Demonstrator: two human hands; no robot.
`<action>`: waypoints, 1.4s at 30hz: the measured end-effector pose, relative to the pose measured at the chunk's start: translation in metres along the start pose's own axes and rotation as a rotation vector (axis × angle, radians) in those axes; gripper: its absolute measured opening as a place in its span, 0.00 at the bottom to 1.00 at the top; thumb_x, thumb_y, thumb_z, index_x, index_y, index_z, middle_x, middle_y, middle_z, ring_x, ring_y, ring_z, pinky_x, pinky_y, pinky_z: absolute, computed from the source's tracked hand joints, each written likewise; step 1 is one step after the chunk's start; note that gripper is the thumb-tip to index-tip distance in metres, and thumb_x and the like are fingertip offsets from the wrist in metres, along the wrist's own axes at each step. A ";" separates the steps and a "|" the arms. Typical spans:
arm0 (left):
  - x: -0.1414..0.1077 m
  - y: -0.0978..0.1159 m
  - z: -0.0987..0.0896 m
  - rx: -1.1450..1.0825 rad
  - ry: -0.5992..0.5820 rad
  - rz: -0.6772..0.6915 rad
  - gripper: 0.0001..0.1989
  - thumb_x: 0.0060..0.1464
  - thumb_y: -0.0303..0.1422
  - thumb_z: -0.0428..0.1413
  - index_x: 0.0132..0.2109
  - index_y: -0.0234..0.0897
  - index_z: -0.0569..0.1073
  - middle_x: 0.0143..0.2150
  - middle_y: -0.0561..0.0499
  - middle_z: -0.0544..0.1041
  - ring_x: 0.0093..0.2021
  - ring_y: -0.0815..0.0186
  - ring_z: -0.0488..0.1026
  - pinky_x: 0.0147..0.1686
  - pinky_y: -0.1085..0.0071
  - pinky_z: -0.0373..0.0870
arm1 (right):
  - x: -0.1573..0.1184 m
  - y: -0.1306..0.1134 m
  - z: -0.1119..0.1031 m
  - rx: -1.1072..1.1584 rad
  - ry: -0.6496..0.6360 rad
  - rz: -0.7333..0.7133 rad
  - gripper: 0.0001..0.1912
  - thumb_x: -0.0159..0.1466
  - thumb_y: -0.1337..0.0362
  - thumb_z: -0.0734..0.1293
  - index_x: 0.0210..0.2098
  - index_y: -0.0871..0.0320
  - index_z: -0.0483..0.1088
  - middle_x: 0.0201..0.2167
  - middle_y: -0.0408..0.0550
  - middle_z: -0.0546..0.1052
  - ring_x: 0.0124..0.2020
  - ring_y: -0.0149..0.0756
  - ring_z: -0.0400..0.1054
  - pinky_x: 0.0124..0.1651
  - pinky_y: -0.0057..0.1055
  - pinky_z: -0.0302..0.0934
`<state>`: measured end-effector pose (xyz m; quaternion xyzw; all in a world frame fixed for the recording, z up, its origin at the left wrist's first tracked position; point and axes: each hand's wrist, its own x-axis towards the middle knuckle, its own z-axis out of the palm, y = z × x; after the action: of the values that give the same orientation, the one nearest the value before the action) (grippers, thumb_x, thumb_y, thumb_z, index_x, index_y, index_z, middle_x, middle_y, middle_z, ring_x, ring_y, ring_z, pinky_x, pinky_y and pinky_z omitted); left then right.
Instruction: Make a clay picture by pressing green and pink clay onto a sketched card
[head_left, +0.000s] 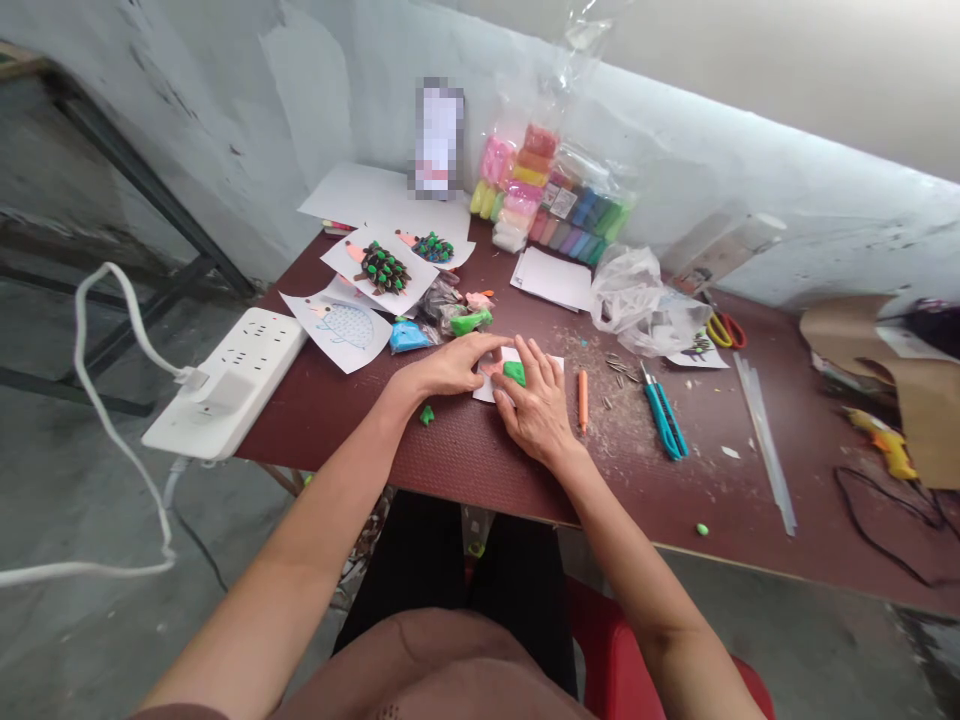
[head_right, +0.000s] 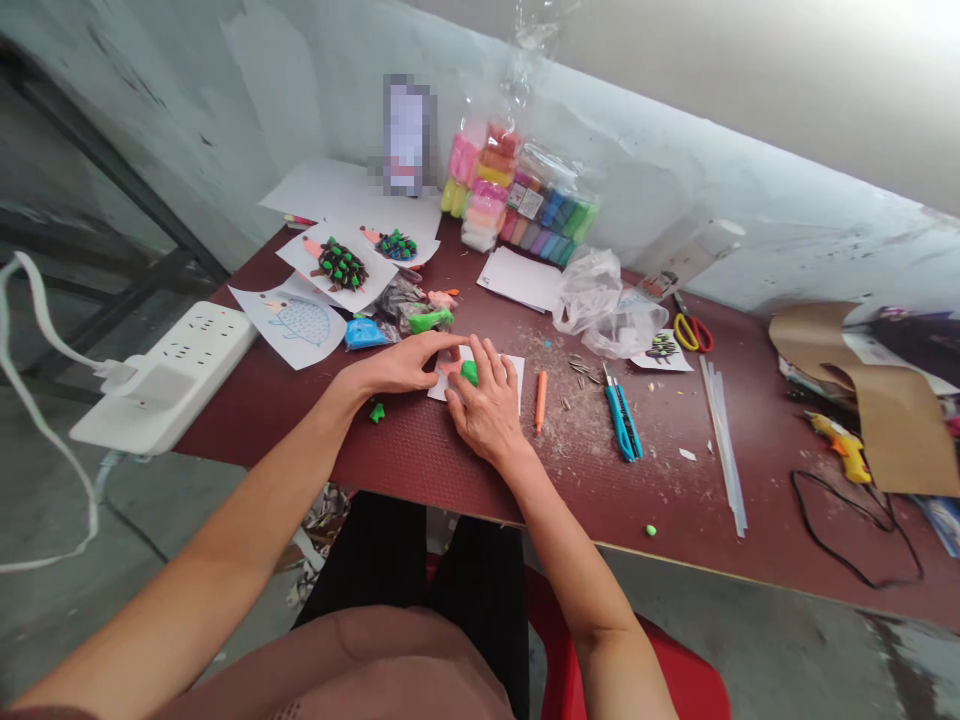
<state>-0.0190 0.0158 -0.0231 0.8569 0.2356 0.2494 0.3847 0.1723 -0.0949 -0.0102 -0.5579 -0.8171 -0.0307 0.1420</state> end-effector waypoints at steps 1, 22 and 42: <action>0.000 0.001 0.000 0.000 -0.005 -0.002 0.36 0.49 0.19 0.53 0.67 0.32 0.70 0.61 0.39 0.77 0.58 0.57 0.75 0.62 0.58 0.69 | 0.000 0.000 0.000 -0.003 0.004 -0.002 0.18 0.74 0.59 0.61 0.57 0.53 0.77 0.78 0.54 0.54 0.78 0.53 0.46 0.74 0.57 0.46; 0.001 0.001 -0.001 0.001 -0.019 -0.001 0.38 0.47 0.18 0.52 0.67 0.34 0.69 0.55 0.42 0.78 0.54 0.59 0.75 0.60 0.59 0.69 | -0.001 0.003 -0.002 0.036 0.038 0.019 0.16 0.73 0.61 0.62 0.54 0.50 0.79 0.79 0.48 0.52 0.77 0.53 0.49 0.73 0.55 0.50; 0.002 0.003 -0.003 0.022 -0.028 -0.004 0.35 0.47 0.19 0.52 0.64 0.31 0.70 0.56 0.39 0.78 0.54 0.57 0.75 0.59 0.58 0.70 | 0.006 0.011 -0.001 0.009 -0.026 -0.037 0.18 0.68 0.66 0.65 0.55 0.52 0.78 0.79 0.52 0.52 0.77 0.54 0.48 0.74 0.57 0.45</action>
<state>-0.0187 0.0165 -0.0189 0.8640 0.2349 0.2341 0.3789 0.1808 -0.0854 -0.0092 -0.5424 -0.8291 -0.0224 0.1333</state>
